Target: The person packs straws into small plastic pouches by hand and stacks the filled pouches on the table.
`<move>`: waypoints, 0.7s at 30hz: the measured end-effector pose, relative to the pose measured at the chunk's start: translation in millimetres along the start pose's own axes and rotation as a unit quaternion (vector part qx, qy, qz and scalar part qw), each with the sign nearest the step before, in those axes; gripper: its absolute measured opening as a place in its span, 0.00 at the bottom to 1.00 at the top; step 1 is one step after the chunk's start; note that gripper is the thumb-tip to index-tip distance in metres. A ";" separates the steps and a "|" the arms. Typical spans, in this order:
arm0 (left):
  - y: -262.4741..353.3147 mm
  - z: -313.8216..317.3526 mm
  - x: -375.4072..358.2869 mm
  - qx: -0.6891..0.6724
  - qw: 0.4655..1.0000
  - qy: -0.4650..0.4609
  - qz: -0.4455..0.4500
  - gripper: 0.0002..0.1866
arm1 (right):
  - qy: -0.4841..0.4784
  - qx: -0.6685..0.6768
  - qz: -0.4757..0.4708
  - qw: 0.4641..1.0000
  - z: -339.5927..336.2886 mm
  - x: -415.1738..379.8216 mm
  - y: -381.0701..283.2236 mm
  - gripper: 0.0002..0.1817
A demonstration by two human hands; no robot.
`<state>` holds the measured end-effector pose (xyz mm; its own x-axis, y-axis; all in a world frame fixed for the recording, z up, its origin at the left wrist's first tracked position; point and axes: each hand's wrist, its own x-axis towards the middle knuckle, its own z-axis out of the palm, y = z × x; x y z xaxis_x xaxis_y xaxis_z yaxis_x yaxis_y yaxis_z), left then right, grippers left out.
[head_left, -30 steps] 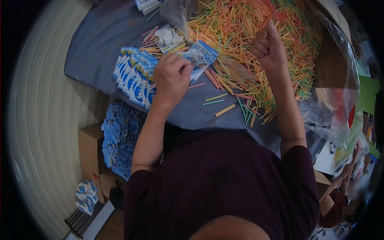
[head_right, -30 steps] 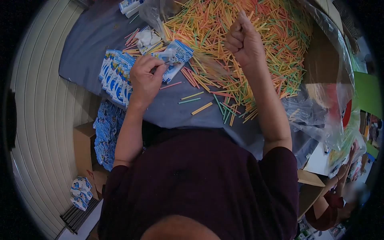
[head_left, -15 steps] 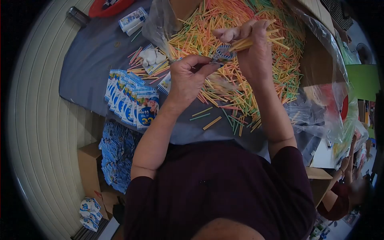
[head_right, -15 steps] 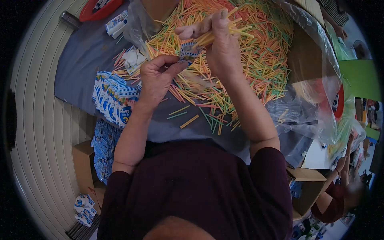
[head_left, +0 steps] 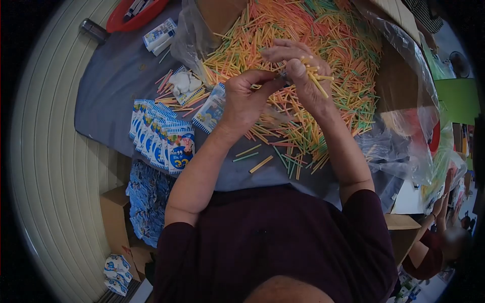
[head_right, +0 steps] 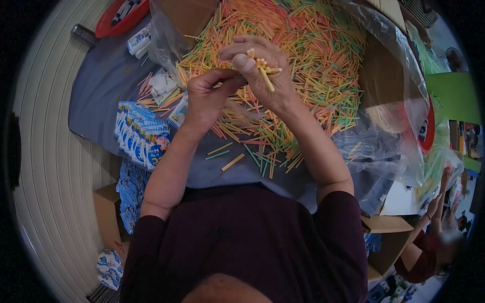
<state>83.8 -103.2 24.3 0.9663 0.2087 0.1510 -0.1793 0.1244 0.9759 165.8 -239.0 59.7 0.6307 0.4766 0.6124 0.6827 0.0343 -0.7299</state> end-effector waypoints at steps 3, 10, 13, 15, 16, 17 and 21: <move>-0.9 2.8 6.8 -0.017 1.000 -0.012 0.008 0.08 | -0.009 0.025 0.022 0.999 -1.1 1.3 -2.1 0.27; -6.7 3.9 29.2 -0.140 0.989 -0.039 -0.026 0.10 | -0.072 0.174 0.181 0.965 -11.5 15.9 14.8 0.26; -7.4 5.2 34.7 -0.178 0.982 -0.051 -0.027 0.10 | 0.054 0.299 0.182 0.935 -15.8 28.4 7.0 0.26; -5.0 7.2 33.5 -0.179 0.982 -0.060 -0.021 0.10 | 0.084 0.316 0.148 0.933 -11.7 28.4 7.7 0.24; -2.0 9.3 30.3 -0.191 0.979 -0.061 -0.018 0.11 | 0.038 0.293 0.167 0.941 -9.8 24.2 9.0 0.23; 1.7 11.1 26.6 -0.203 0.977 -0.062 -0.015 0.12 | -0.008 0.268 0.185 0.945 -7.5 20.0 9.3 0.23; 15.2 11.7 1.1 -0.131 0.985 -0.108 -0.015 0.14 | 0.058 0.235 0.192 0.951 7.4 11.0 2.2 0.22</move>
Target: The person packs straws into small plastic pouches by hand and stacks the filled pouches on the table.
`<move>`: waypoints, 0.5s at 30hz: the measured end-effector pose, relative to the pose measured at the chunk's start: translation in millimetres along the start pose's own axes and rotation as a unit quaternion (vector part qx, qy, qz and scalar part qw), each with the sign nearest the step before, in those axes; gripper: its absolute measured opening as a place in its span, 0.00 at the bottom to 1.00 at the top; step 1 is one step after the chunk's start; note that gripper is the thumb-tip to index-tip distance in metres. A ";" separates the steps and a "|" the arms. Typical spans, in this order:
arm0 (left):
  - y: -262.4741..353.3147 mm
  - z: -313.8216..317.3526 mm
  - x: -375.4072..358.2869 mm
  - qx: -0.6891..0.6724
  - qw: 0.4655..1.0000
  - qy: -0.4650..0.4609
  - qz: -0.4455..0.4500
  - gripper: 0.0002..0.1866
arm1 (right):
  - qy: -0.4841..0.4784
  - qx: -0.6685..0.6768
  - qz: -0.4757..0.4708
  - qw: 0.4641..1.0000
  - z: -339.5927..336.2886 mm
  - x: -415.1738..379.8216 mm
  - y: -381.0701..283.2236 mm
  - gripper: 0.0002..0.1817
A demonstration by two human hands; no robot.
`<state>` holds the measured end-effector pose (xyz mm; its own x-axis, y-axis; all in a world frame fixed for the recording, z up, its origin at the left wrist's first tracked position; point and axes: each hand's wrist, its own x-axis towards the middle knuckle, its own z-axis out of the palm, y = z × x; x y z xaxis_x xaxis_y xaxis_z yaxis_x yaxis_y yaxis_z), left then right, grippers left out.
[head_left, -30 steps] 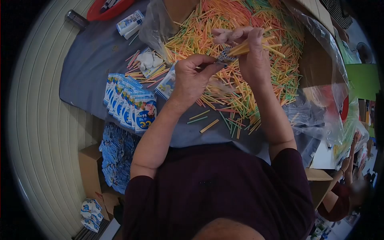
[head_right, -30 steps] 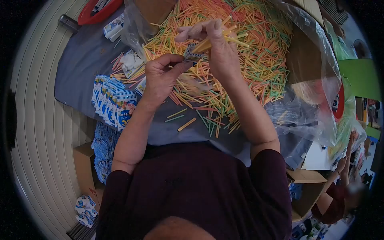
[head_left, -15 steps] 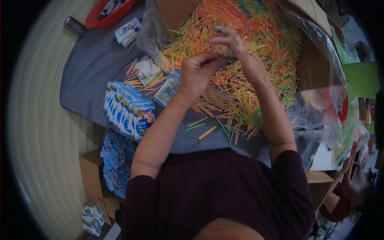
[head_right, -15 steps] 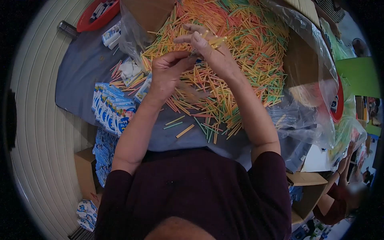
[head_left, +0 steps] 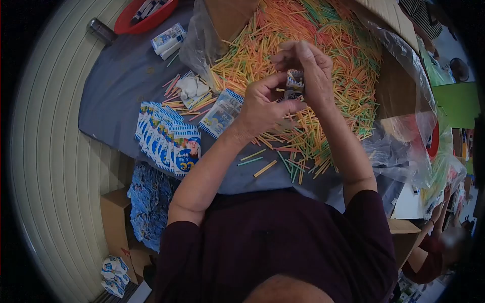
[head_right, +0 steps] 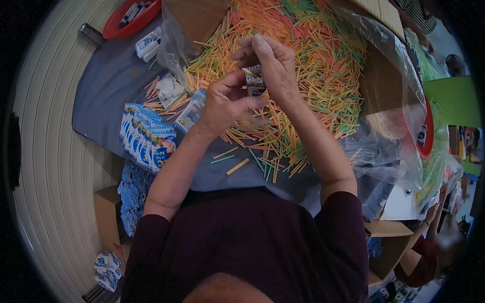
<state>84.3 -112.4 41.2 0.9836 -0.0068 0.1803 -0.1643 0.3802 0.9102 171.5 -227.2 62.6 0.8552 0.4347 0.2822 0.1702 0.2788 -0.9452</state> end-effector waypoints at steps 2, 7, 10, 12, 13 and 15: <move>-9.6 6.4 -12.6 0.147 0.985 0.027 0.083 0.17 | 0.032 0.033 -0.004 0.999 6.0 -2.0 2.6 0.21; -7.4 -22.4 -25.4 0.187 0.978 0.052 0.075 0.18 | 0.034 0.080 -0.120 0.989 28.2 -12.0 -13.9 0.17; 4.9 -32.3 -37.7 0.180 0.977 0.070 0.090 0.17 | -0.102 -0.156 -0.246 0.951 20.3 -21.5 -26.1 0.14; 3.3 -38.1 -45.7 0.162 0.978 0.085 0.103 0.17 | -0.195 -0.378 -0.272 0.863 29.1 -35.9 -23.6 0.16; 3.5 -38.1 -48.3 0.113 0.985 0.083 0.098 0.15 | -0.204 -0.370 -0.271 0.865 32.5 -42.8 -22.1 0.16; 4.2 -39.2 -60.5 0.088 0.988 0.090 0.091 0.14 | -0.167 -0.320 -0.204 0.910 34.2 -50.5 -16.2 0.14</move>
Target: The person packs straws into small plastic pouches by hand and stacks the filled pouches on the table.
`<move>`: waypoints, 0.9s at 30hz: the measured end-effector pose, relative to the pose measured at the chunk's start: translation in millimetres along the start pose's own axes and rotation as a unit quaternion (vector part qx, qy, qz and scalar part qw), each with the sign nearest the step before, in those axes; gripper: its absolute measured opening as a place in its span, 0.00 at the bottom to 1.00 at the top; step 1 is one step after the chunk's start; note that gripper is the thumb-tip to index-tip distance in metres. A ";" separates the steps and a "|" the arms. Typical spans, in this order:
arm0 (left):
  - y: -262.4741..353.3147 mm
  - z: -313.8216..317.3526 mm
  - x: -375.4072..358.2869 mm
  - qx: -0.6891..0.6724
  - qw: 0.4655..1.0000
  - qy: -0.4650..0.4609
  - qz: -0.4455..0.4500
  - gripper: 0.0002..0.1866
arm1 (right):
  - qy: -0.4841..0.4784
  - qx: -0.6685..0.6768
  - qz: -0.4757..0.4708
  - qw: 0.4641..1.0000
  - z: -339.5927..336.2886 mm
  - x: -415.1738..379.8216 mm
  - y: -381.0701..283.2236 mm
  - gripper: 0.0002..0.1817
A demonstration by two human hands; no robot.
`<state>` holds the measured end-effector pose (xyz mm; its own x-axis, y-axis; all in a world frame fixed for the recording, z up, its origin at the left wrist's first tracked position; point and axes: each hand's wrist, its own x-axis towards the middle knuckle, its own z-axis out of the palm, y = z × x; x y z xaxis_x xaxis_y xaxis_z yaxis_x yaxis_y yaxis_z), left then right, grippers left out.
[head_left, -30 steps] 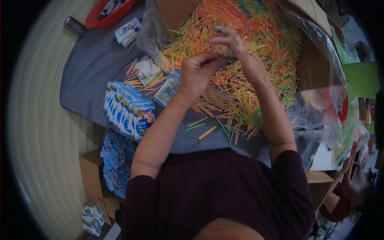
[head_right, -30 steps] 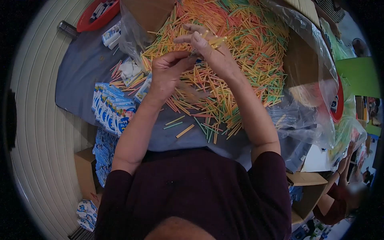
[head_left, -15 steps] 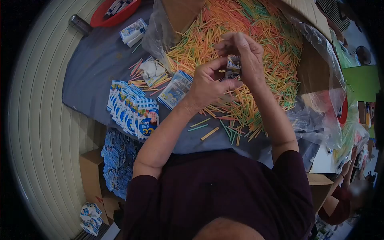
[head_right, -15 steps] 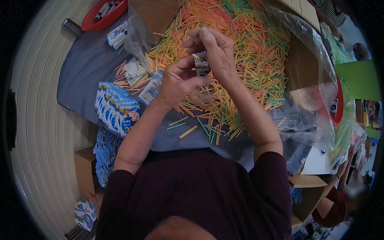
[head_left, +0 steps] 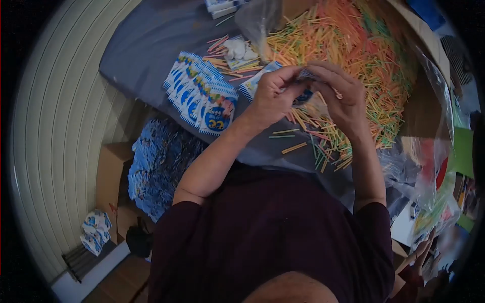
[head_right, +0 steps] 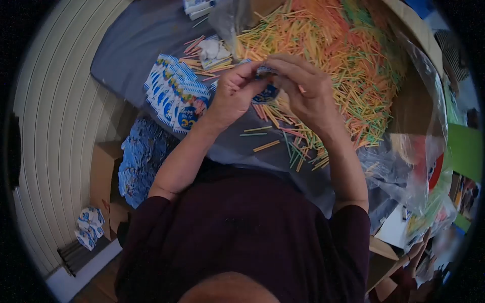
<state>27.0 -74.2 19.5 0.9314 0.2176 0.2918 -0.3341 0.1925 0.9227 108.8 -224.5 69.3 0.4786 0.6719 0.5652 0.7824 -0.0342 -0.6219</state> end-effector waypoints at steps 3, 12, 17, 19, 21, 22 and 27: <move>11.4 0.5 -19.8 -0.041 0.998 0.004 -0.038 0.23 | 0.010 0.044 0.028 0.999 9.7 -7.4 -1.5 0.12; 51.0 -73.2 -92.4 0.572 0.811 0.101 0.072 0.33 | -0.091 0.046 0.008 0.995 39.0 -15.5 -12.5 0.09; 54.0 -71.7 -92.1 0.718 0.686 0.106 -0.041 0.32 | 0.019 -0.163 0.080 0.983 15.5 -6.1 60.0 0.08; 59.9 -62.8 -86.9 0.742 0.659 0.118 -0.023 0.30 | 0.028 -0.271 0.104 0.957 -6.0 3.3 80.3 0.11; 62.9 -55.3 -77.2 0.765 0.631 0.131 -0.006 0.28 | 0.033 -0.374 0.127 0.918 -22.2 9.8 97.7 0.14; 62.9 -51.7 -68.9 0.731 0.673 0.100 0.044 0.26 | -0.019 -0.382 0.200 0.902 -27.4 13.6 105.9 0.19; 18.5 -35.1 -24.4 0.630 0.771 -0.024 0.090 0.18 | -0.097 -0.494 0.262 0.823 -13.0 33.5 122.4 0.27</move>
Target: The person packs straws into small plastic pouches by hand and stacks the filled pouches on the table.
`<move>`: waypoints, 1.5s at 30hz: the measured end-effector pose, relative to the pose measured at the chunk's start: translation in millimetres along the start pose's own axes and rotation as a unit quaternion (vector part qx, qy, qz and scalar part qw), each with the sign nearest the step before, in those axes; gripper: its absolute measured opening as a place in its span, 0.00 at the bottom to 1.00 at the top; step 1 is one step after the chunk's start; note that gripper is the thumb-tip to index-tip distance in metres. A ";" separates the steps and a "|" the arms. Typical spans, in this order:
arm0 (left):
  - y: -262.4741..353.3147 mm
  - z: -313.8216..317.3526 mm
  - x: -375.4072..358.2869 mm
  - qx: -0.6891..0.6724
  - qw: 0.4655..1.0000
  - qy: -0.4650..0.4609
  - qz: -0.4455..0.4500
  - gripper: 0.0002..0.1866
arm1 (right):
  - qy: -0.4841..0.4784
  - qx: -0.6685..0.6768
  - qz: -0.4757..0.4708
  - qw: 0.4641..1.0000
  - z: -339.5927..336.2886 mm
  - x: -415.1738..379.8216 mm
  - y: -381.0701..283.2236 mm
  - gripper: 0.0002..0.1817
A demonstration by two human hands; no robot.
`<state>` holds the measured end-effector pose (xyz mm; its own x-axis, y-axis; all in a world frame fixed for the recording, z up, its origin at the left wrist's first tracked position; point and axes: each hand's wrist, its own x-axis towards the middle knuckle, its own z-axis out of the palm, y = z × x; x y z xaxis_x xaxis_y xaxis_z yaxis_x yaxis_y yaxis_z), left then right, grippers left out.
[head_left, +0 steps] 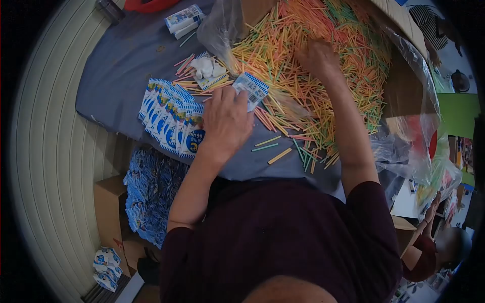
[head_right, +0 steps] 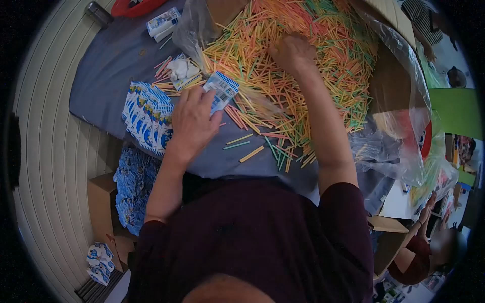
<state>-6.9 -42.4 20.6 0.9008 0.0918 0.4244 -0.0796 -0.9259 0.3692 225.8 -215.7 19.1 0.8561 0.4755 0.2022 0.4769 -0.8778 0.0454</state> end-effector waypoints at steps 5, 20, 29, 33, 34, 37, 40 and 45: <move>11.3 25.5 5.1 0.111 0.989 -0.094 0.019 0.10 | -0.077 0.039 0.049 0.995 6.2 9.4 -13.0 0.21; -8.0 20.8 9.2 -0.074 0.996 0.045 -0.015 0.07 | 0.069 0.721 0.058 0.687 12.3 -0.8 37.9 0.09; -17.3 19.4 13.3 -0.085 0.992 -0.032 -0.083 0.05 | -0.013 0.905 -0.010 0.426 -1.9 -6.4 56.4 0.10; -5.4 29.2 1.2 0.042 0.998 0.035 0.034 0.04 | -0.011 0.866 0.072 0.495 -10.8 -14.4 46.6 0.12; -0.7 29.0 -0.9 0.066 0.997 0.024 0.039 0.03 | 0.001 0.675 0.036 0.737 -0.7 -16.4 51.1 0.12; 2.9 23.9 0.2 0.077 0.996 0.015 0.036 0.02 | -0.009 0.298 -0.022 0.954 12.1 -26.2 40.9 0.13; 1.6 25.6 3.9 0.059 0.998 0.006 0.023 0.01 | -0.083 0.107 -0.028 0.990 0.1 -25.7 13.5 0.13; -11.4 30.1 6.2 0.069 0.992 0.081 0.066 0.02 | -0.102 0.054 -0.032 0.993 9.9 -15.0 16.8 0.13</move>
<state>12.4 -42.3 -5.8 0.8046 0.0137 0.5936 -0.1228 -0.9743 0.1890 222.9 -237.0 7.2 0.8410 0.5411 -0.0003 0.5402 -0.8396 -0.0563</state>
